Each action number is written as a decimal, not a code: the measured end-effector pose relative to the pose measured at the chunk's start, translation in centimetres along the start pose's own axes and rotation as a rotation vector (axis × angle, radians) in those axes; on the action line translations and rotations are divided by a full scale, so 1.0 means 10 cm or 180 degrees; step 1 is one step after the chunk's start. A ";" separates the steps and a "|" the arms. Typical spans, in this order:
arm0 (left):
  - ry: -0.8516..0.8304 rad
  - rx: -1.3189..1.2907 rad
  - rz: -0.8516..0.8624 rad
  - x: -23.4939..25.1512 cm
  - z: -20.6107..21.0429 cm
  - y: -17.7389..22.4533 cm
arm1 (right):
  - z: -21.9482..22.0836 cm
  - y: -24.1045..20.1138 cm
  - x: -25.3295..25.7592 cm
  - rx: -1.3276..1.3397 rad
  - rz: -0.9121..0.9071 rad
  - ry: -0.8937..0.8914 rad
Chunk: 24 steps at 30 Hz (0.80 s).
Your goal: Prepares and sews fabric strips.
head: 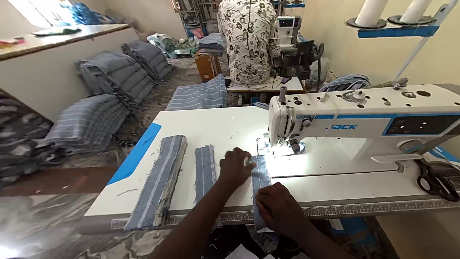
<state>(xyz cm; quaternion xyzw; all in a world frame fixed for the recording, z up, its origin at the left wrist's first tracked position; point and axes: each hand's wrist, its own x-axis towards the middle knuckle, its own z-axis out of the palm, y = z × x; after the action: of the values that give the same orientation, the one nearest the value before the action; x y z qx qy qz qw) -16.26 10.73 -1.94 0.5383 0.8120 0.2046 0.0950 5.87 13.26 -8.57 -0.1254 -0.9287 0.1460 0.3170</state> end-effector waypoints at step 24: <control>-0.0344 -0.0805 0.0733 -1.78 0.03 0.33 | -1.04 -0.24 -0.21 0.2966 0.2349 0.1076</control>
<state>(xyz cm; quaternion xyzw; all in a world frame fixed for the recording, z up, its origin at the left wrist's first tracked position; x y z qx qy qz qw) -6.22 -4.34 -1.90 0.6217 0.7065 0.2854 0.1814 13.63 12.37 -1.03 -0.3082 -0.5997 0.6144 0.4099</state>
